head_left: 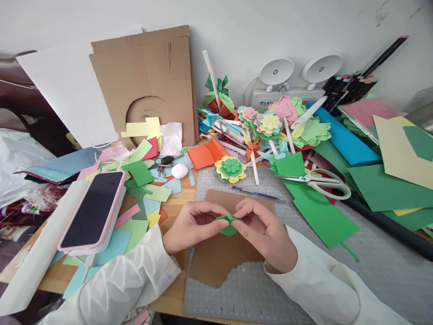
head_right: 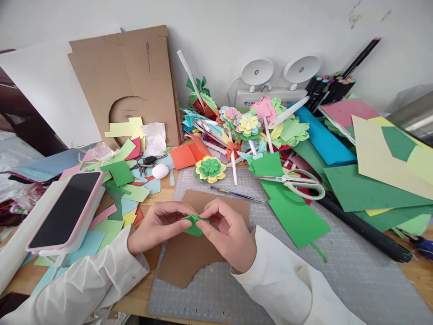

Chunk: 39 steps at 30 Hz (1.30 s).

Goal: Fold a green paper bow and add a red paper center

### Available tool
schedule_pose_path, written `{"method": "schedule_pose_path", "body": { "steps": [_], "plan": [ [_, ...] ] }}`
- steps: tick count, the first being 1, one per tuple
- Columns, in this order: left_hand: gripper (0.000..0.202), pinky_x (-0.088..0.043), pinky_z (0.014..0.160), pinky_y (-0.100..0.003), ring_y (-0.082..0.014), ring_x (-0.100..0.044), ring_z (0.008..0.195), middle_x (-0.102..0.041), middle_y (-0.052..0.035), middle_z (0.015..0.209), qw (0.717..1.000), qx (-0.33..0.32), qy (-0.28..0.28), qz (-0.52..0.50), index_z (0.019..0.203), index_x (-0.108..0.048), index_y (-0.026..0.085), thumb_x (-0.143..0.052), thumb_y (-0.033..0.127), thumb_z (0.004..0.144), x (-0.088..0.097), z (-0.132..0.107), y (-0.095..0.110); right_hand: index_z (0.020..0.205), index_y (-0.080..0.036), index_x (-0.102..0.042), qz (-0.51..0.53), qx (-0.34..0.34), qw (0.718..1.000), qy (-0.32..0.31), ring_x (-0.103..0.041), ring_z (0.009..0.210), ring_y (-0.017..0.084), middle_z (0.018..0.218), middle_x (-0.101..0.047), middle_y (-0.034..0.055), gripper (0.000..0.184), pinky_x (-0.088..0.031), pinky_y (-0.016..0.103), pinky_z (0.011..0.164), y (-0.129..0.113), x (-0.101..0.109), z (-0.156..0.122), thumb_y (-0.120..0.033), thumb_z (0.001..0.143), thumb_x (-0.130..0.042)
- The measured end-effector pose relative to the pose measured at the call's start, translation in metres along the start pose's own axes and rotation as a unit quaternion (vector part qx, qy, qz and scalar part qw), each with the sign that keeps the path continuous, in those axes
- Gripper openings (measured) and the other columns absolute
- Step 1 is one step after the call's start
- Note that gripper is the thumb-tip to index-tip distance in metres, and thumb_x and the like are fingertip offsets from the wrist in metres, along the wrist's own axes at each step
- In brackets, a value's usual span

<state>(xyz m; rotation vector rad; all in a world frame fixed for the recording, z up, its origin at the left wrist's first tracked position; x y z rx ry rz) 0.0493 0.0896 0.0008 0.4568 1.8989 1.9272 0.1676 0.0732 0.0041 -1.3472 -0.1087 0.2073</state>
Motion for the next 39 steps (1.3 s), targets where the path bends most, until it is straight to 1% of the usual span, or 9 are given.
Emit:
{"method": "schedule_pose_path", "body": {
  "steps": [4, 8, 13, 18, 25, 30, 33, 35, 39],
  "plan": [
    [0.017, -0.054, 0.061, -0.025, -0.0166, -0.065, 0.071, -0.071, -0.0104, 0.082, 1.0, -0.001, 0.003, 0.017, 0.084, -0.073, 0.011, -0.072, 0.026, 0.076, 0.0, 0.0, -0.002, 0.074, -0.02, -0.055, 0.001, -0.015, 1.0, -0.007, -0.048, 0.069, 0.015, 0.076, -0.046, 0.0006, 0.013, -0.045, 0.027, 0.059, 0.005, -0.003, -0.002, -0.027, 0.082, -0.064],
    [0.018, -0.054, 0.062, -0.025, -0.0171, -0.066, 0.072, -0.071, -0.0109, 0.083, 1.0, -0.004, 0.0, 0.03, 0.084, -0.073, 0.011, -0.071, 0.027, 0.077, 0.001, 0.0, -0.002, 0.074, -0.02, -0.054, 0.006, -0.024, 1.0, -0.015, -0.047, 0.069, 0.014, 0.076, -0.045, 0.0005, 0.015, -0.044, 0.027, 0.059, 0.006, -0.004, -0.002, -0.027, 0.082, -0.064],
    [0.021, -0.055, 0.065, -0.028, -0.0191, -0.067, 0.075, -0.072, -0.012, 0.085, 0.999, -0.008, 0.001, 0.04, 0.087, -0.074, 0.011, -0.07, 0.03, 0.078, 0.002, 0.0, -0.003, 0.074, -0.021, -0.055, 0.019, -0.029, 0.999, -0.013, -0.048, 0.067, 0.014, 0.075, -0.045, 0.0, 0.014, -0.044, 0.026, 0.058, 0.007, -0.003, 0.0, -0.027, 0.082, -0.064],
    [0.021, -0.056, 0.065, -0.028, -0.0192, -0.068, 0.075, -0.073, -0.0118, 0.084, 0.999, -0.001, -0.001, 0.041, 0.087, -0.074, 0.011, -0.069, 0.03, 0.079, 0.002, 0.0, -0.003, 0.073, -0.021, -0.056, 0.015, -0.035, 0.999, -0.001, -0.05, 0.067, 0.015, 0.074, -0.048, 0.0004, 0.016, -0.046, 0.027, 0.057, 0.007, 0.0, 0.0, -0.031, 0.08, -0.065],
    [0.022, -0.055, 0.059, -0.026, -0.0182, -0.066, 0.068, -0.073, -0.012, 0.078, 0.997, -0.038, 0.0, 0.073, 0.08, -0.074, 0.01, -0.069, 0.032, 0.078, 0.001, 0.0, 0.007, 0.075, -0.02, -0.057, 0.009, -0.025, 0.999, -0.018, -0.05, 0.062, 0.013, 0.069, -0.05, -0.0005, 0.013, -0.047, 0.026, 0.054, 0.0, -0.005, 0.0, -0.029, 0.082, -0.063],
    [0.022, -0.055, 0.062, -0.026, -0.0179, -0.067, 0.071, -0.072, -0.0112, 0.081, 0.998, -0.018, -0.007, 0.054, 0.084, -0.072, 0.011, -0.066, 0.031, 0.081, 0.0, 0.0, 0.005, 0.073, -0.021, -0.055, 0.011, -0.035, 0.999, -0.01, -0.05, 0.062, 0.014, 0.068, -0.05, -0.0008, 0.016, -0.046, 0.026, 0.055, 0.003, -0.001, 0.0, -0.031, 0.082, -0.063],
    [0.023, -0.054, 0.062, -0.026, -0.0177, -0.066, 0.073, -0.072, -0.0112, 0.084, 0.994, -0.036, -0.016, 0.101, 0.089, -0.07, 0.011, -0.063, 0.032, 0.084, -0.001, 0.0, 0.01, 0.075, -0.021, -0.054, 0.028, -0.035, 0.999, 0.003, -0.05, 0.064, 0.014, 0.07, -0.05, -0.0002, 0.017, -0.047, 0.027, 0.056, 0.005, 0.003, -0.001, -0.033, 0.083, -0.063],
    [0.023, -0.052, 0.061, -0.025, -0.0168, -0.064, 0.07, -0.072, -0.0107, 0.08, 0.985, -0.062, -0.025, 0.158, 0.086, -0.07, 0.01, -0.06, 0.031, 0.085, -0.003, 0.0, 0.014, 0.079, -0.021, -0.055, 0.036, -0.032, 0.999, 0.012, -0.05, 0.065, 0.014, 0.072, -0.049, -0.0001, 0.016, -0.047, 0.026, 0.057, 0.006, 0.005, -0.001, -0.034, 0.083, -0.063],
    [0.026, -0.047, 0.056, -0.024, -0.0137, -0.059, 0.06, -0.069, -0.0078, 0.067, 0.964, -0.12, -0.057, 0.228, 0.075, -0.068, 0.011, -0.053, 0.027, 0.09, -0.01, -0.003, 0.022, 0.084, -0.021, -0.058, 0.039, -0.037, 0.998, -0.023, -0.05, 0.064, 0.014, 0.071, -0.049, 0.0002, 0.015, -0.047, 0.026, 0.056, 0.003, 0.0, -0.002, -0.036, 0.084, -0.061]
  ]
}}
Point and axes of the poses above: each hand's wrist, its own z-axis towards the middle knuckle, its own x-axis out of the back of the hand, y = z × x, the point moved 9 cm from there along z, towards the middle knuckle
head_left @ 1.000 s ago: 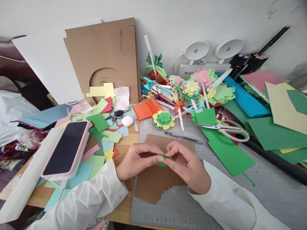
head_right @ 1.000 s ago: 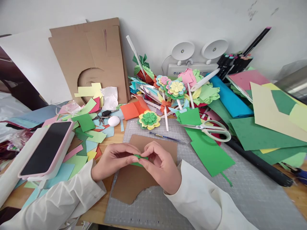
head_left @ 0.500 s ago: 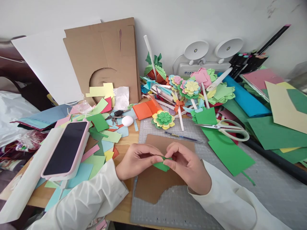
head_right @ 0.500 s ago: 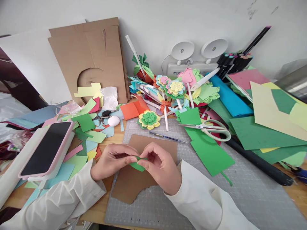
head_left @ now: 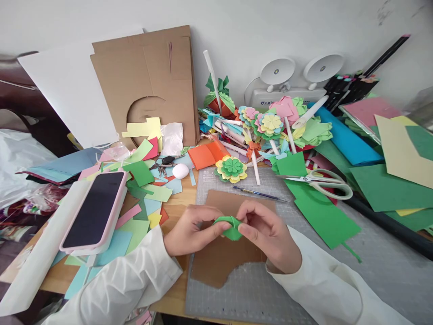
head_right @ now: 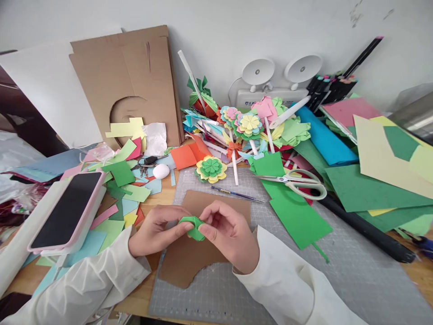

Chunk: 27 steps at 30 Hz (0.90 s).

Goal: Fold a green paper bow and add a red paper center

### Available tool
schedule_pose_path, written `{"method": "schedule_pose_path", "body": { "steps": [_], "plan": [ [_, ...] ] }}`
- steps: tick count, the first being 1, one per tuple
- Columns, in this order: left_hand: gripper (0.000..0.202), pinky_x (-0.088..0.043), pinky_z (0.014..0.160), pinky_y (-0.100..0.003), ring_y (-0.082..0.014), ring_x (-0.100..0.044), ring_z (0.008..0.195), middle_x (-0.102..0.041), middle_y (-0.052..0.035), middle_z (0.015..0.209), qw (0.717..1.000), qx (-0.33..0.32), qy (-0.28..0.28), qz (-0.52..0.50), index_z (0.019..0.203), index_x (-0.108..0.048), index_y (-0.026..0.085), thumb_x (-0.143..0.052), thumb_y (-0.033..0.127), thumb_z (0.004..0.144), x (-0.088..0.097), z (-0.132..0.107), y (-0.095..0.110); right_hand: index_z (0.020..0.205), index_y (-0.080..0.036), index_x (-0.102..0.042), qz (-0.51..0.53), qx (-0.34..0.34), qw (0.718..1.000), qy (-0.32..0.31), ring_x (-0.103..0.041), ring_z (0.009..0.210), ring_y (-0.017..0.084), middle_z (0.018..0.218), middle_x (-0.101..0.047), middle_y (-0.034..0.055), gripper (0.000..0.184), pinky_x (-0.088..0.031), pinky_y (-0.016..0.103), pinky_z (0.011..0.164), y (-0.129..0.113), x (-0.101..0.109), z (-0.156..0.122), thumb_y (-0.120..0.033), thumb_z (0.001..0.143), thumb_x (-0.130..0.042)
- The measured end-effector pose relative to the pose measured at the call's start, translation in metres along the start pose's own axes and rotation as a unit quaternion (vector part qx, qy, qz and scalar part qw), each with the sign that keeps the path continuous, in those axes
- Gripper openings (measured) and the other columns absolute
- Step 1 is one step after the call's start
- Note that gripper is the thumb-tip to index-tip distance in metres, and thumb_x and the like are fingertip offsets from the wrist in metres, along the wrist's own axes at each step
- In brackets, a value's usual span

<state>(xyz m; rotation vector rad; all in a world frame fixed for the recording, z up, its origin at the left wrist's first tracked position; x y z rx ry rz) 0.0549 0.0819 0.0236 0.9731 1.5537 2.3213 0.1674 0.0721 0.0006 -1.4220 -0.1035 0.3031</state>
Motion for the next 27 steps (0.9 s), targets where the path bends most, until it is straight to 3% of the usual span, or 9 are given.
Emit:
{"method": "schedule_pose_path", "body": {
  "steps": [5, 13, 22, 27],
  "plan": [
    [0.025, -0.043, 0.054, -0.024, -0.0124, -0.054, 0.055, -0.065, -0.0065, 0.063, 0.998, -0.041, -0.036, 0.014, 0.07, -0.064, 0.013, -0.05, 0.022, 0.089, -0.006, -0.002, 0.008, 0.081, -0.02, -0.058, 0.024, -0.054, 0.997, -0.049, -0.05, 0.063, 0.013, 0.071, -0.052, 0.0002, 0.019, -0.044, 0.025, 0.056, 0.008, -0.01, 0.0, -0.038, 0.086, -0.058],
    [0.025, -0.038, 0.051, -0.025, -0.0117, -0.048, 0.05, -0.058, -0.0043, 0.056, 0.997, -0.046, -0.07, 0.003, 0.066, -0.059, 0.014, -0.051, 0.021, 0.088, -0.011, -0.003, 0.004, 0.073, -0.018, -0.054, 0.051, -0.121, 0.988, -0.077, -0.046, 0.059, 0.011, 0.067, -0.05, -0.0016, 0.024, -0.041, 0.025, 0.054, 0.02, -0.016, -0.002, -0.038, 0.081, -0.064],
    [0.027, -0.031, 0.048, -0.024, -0.0091, -0.038, 0.048, -0.047, 0.0004, 0.052, 0.995, -0.05, -0.082, -0.035, 0.062, -0.053, 0.014, -0.053, 0.022, 0.087, -0.016, -0.006, 0.002, 0.069, -0.019, -0.047, 0.052, -0.101, 0.99, -0.089, -0.039, 0.057, 0.009, 0.065, -0.044, -0.0039, 0.026, -0.035, 0.023, 0.052, 0.018, -0.019, -0.006, -0.034, 0.083, -0.063],
    [0.024, -0.032, 0.048, -0.021, -0.0086, -0.041, 0.052, -0.052, -0.001, 0.057, 0.995, 0.032, -0.059, -0.074, 0.065, -0.057, 0.011, -0.055, 0.023, 0.085, -0.014, -0.004, -0.012, 0.069, -0.018, -0.049, 0.05, -0.076, 0.995, -0.035, -0.042, 0.058, 0.01, 0.065, -0.045, -0.0033, 0.025, -0.037, 0.023, 0.055, 0.015, -0.014, -0.004, -0.032, 0.086, -0.06]
  ]
}}
Point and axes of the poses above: each hand's wrist, its own z-axis towards the middle knuckle, its own x-axis out of the back of the hand, y = z × x, the point moved 9 cm from there along z, towards the middle knuckle
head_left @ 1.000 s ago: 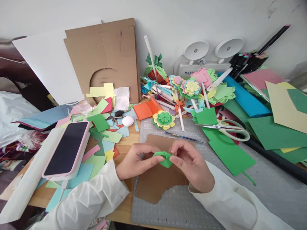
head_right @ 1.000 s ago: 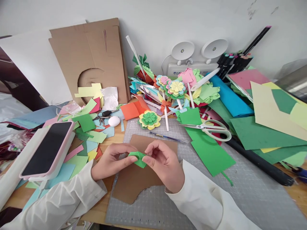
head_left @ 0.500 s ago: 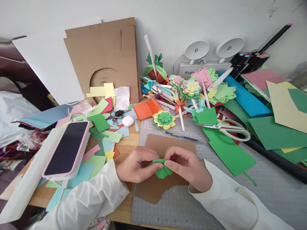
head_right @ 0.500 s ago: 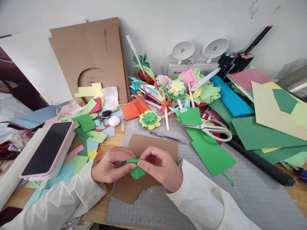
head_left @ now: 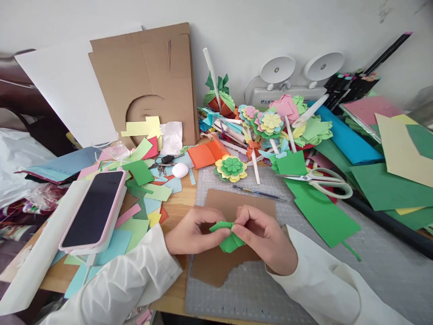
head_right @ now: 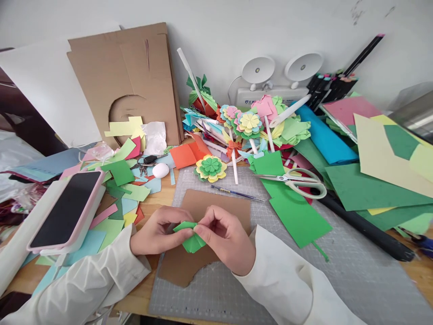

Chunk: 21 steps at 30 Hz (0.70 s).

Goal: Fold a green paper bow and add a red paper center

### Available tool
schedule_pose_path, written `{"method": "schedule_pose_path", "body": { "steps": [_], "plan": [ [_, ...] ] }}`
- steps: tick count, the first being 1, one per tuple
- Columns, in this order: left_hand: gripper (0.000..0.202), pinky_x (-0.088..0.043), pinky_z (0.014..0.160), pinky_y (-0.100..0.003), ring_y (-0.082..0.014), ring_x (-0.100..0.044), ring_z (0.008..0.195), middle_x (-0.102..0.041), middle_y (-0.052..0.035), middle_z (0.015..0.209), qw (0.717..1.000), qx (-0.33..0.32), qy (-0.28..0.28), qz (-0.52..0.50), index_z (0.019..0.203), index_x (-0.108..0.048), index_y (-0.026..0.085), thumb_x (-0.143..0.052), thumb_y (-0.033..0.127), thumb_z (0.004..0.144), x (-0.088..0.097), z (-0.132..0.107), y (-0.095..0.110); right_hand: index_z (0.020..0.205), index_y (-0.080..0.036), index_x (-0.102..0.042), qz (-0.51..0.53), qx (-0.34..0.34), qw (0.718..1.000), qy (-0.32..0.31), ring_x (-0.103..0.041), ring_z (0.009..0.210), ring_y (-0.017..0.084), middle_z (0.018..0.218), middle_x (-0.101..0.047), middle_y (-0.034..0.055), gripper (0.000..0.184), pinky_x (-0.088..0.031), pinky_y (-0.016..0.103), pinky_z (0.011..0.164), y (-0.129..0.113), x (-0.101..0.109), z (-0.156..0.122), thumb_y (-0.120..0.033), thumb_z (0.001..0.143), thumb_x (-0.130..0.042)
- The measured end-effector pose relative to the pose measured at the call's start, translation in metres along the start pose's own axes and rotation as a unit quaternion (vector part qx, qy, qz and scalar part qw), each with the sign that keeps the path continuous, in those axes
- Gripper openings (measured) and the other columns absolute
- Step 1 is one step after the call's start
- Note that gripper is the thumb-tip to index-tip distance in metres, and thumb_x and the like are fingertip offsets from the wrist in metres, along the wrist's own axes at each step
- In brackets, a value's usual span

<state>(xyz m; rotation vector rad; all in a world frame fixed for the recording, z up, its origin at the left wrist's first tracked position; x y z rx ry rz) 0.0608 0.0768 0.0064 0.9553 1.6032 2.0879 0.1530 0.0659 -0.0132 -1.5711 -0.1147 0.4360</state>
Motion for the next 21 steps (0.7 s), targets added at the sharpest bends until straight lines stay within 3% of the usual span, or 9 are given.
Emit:
{"method": "schedule_pose_path", "body": {
  "steps": [5, 13, 21],
  "plan": [
    [0.018, -0.04, 0.052, -0.019, -0.0094, -0.05, 0.056, -0.059, -0.0024, 0.063, 0.998, 0.022, 0.001, -0.06, 0.071, -0.061, 0.01, -0.058, 0.022, 0.085, -0.002, 0.0, 0.0, 0.07, -0.018, -0.049, -0.004, 0.025, 0.999, 0.019, -0.041, 0.059, 0.009, 0.066, -0.045, -0.0035, 0.023, -0.036, 0.021, 0.054, -0.004, 0.003, 0.002, -0.031, 0.086, -0.059],
    [0.02, -0.042, 0.056, -0.021, -0.0108, -0.052, 0.059, -0.06, -0.0043, 0.064, 0.992, 0.015, -0.011, -0.128, 0.071, -0.062, 0.009, -0.058, 0.022, 0.086, -0.003, -0.002, 0.005, 0.075, -0.021, -0.04, -0.076, 0.008, 0.995, -0.064, -0.039, 0.04, 0.007, 0.051, -0.044, -0.0075, 0.02, -0.029, 0.019, 0.041, 0.002, -0.01, -0.012, -0.029, 0.092, -0.047],
    [0.053, -0.042, 0.063, -0.029, -0.0171, -0.053, 0.065, -0.06, -0.0079, 0.07, 0.969, 0.114, -0.076, -0.207, 0.072, -0.063, 0.009, -0.042, 0.054, 0.089, -0.009, -0.007, -0.018, 0.072, -0.022, -0.038, -0.082, -0.007, 0.993, -0.085, -0.033, 0.034, 0.006, 0.043, -0.039, -0.01, 0.019, -0.025, 0.017, 0.036, -0.001, -0.014, -0.013, -0.023, 0.089, -0.047]
  ]
}}
Point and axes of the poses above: each hand's wrist, its own z-axis towards the middle knuckle, its own x-axis out of the back of the hand, y = z × x, the point moved 9 cm from there along z, towards the middle knuckle
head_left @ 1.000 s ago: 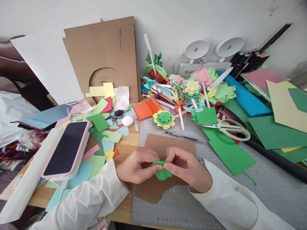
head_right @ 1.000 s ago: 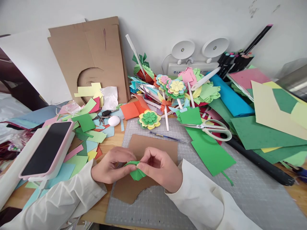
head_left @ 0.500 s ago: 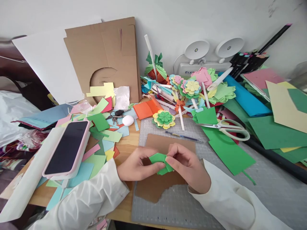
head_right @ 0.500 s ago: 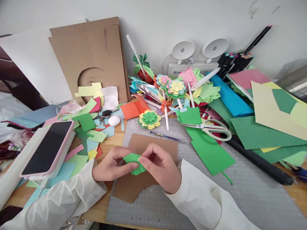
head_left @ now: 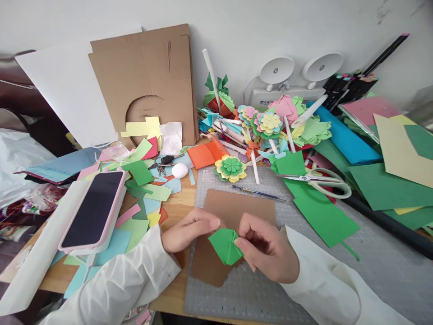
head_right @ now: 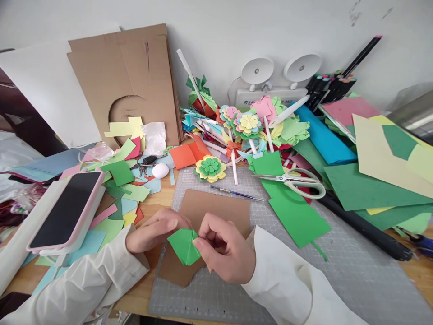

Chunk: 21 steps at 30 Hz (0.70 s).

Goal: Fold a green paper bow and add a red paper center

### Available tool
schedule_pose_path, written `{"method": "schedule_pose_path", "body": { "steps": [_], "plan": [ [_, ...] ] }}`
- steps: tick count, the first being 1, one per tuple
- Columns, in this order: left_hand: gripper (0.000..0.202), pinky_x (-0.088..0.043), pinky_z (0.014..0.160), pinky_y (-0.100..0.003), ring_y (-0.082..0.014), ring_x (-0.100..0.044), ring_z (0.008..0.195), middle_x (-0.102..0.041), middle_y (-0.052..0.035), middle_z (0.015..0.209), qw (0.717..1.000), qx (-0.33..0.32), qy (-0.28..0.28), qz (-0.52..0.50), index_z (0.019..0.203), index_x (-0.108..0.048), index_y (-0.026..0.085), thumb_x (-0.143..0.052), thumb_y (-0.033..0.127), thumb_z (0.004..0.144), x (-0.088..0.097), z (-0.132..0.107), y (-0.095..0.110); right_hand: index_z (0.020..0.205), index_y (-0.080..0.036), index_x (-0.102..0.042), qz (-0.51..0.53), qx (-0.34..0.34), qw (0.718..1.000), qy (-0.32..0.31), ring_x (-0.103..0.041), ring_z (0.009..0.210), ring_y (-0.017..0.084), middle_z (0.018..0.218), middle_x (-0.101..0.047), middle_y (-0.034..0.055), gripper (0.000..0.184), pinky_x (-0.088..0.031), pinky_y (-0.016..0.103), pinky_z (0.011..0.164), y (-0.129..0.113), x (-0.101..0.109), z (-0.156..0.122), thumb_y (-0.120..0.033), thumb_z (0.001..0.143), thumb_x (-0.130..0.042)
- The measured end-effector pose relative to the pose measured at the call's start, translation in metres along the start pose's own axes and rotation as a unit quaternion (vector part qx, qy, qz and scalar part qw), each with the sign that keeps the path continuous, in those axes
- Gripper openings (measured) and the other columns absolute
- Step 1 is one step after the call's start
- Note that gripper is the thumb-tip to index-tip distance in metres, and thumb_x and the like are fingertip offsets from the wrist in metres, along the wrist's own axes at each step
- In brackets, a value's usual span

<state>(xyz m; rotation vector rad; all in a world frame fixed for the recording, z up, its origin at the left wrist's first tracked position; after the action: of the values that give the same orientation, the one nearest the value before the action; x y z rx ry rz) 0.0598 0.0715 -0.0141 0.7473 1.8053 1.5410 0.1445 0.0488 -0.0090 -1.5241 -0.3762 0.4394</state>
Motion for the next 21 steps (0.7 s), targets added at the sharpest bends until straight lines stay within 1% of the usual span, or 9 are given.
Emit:
{"method": "schedule_pose_path", "body": {
  "steps": [2, 5, 7, 9, 11, 14, 17, 19, 21],
  "plan": [
    [0.051, -0.042, 0.062, -0.028, -0.0168, -0.052, 0.065, -0.06, -0.0074, 0.069, 1.0, 0.005, -0.013, 0.007, 0.069, -0.062, 0.009, -0.045, 0.054, 0.088, -0.001, 0.001, -0.001, 0.071, -0.022, -0.039, 0.006, -0.003, 1.0, -0.004, -0.034, 0.034, 0.006, 0.042, -0.04, -0.01, 0.019, -0.025, 0.017, 0.035, 0.0, 0.0, 0.0, -0.022, 0.088, -0.048],
    [0.048, -0.038, 0.058, -0.025, -0.0141, -0.048, 0.063, -0.056, -0.0051, 0.066, 0.999, -0.012, -0.036, 0.025, 0.069, -0.061, 0.009, -0.049, 0.052, 0.087, -0.005, 0.002, 0.004, 0.07, -0.021, -0.039, 0.002, -0.003, 1.0, -0.005, -0.034, 0.033, 0.006, 0.042, -0.04, -0.0098, 0.019, -0.025, 0.017, 0.035, -0.001, 0.0, 0.0, -0.022, 0.087, -0.049],
    [0.047, -0.036, 0.055, -0.024, -0.0123, -0.045, 0.06, -0.054, -0.0037, 0.065, 0.999, -0.02, -0.042, 0.027, 0.069, -0.061, 0.009, -0.051, 0.052, 0.086, -0.007, 0.002, 0.008, 0.07, -0.022, -0.039, -0.004, -0.001, 1.0, -0.005, -0.035, 0.033, 0.006, 0.042, -0.04, -0.0095, 0.019, -0.024, 0.018, 0.035, -0.002, 0.0, 0.0, -0.022, 0.086, -0.05],
    [0.046, -0.034, 0.054, -0.023, -0.0113, -0.044, 0.059, -0.053, -0.003, 0.064, 0.999, -0.016, -0.046, 0.019, 0.07, -0.062, 0.009, -0.054, 0.052, 0.084, -0.008, 0.003, 0.008, 0.069, -0.022, -0.039, -0.009, 0.004, 1.0, -0.004, -0.034, 0.033, 0.006, 0.043, -0.039, -0.0096, 0.019, -0.024, 0.018, 0.035, -0.004, 0.0, 0.0, -0.021, 0.084, -0.05],
    [0.045, -0.033, 0.053, -0.022, -0.011, -0.044, 0.059, -0.052, -0.0028, 0.064, 0.999, 0.002, -0.051, -0.001, 0.071, -0.062, 0.009, -0.058, 0.052, 0.081, -0.01, 0.003, 0.005, 0.068, -0.022, -0.039, -0.02, 0.009, 1.0, -0.002, -0.034, 0.034, 0.006, 0.044, -0.038, -0.0096, 0.02, -0.022, 0.018, 0.035, -0.006, 0.0, 0.0, -0.021, 0.083, -0.051],
    [0.043, -0.036, 0.053, -0.022, -0.0115, -0.046, 0.06, -0.054, -0.0029, 0.065, 0.997, 0.037, -0.054, -0.04, 0.07, -0.063, 0.01, -0.067, 0.053, 0.073, -0.012, 0.002, -0.003, 0.066, -0.021, -0.04, -0.051, 0.019, 0.999, 0.002, -0.032, 0.036, 0.006, 0.045, -0.038, -0.0092, 0.02, -0.022, 0.018, 0.036, -0.008, 0.0, 0.001, -0.019, 0.082, -0.052],
    [0.042, -0.042, 0.057, -0.023, -0.0136, -0.052, 0.064, -0.059, -0.0046, 0.07, 0.996, 0.054, -0.05, -0.049, 0.07, -0.064, 0.01, -0.074, 0.051, 0.066, -0.012, 0.002, -0.008, 0.065, -0.021, -0.041, -0.079, 0.034, 0.996, 0.002, -0.031, 0.038, 0.006, 0.046, -0.038, -0.0087, 0.02, -0.022, 0.019, 0.037, -0.01, 0.001, 0.002, -0.02, 0.081, -0.053],
    [0.04, -0.044, 0.059, -0.024, -0.0143, -0.054, 0.066, -0.061, -0.0055, 0.072, 0.996, 0.057, -0.049, -0.039, 0.071, -0.065, 0.011, -0.075, 0.05, 0.065, -0.012, 0.002, -0.008, 0.064, -0.021, -0.042, -0.089, 0.041, 0.995, 0.005, -0.03, 0.039, 0.006, 0.046, -0.038, -0.0085, 0.02, -0.022, 0.02, 0.038, -0.011, 0.001, 0.002, -0.021, 0.081, -0.053],
    [0.039, -0.044, 0.058, -0.023, -0.0137, -0.054, 0.064, -0.062, -0.0056, 0.071, 0.998, 0.048, -0.048, -0.008, 0.072, -0.066, 0.01, -0.071, 0.048, 0.07, -0.012, 0.003, -0.005, 0.064, -0.021, -0.041, -0.095, 0.04, 0.995, 0.012, -0.03, 0.04, 0.007, 0.046, -0.037, -0.0083, 0.02, -0.022, 0.02, 0.039, -0.01, 0.003, 0.002, -0.021, 0.081, -0.053]
  ]
}}
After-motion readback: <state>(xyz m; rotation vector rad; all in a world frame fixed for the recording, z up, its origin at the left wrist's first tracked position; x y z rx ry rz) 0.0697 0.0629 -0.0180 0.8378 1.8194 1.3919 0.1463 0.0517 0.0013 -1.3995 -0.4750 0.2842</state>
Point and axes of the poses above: each hand's wrist, its own z-axis towards the middle knuckle, its own x-axis out of the back of the hand, y = z × x, the point moved 9 cm from there along z, towards the middle knuckle
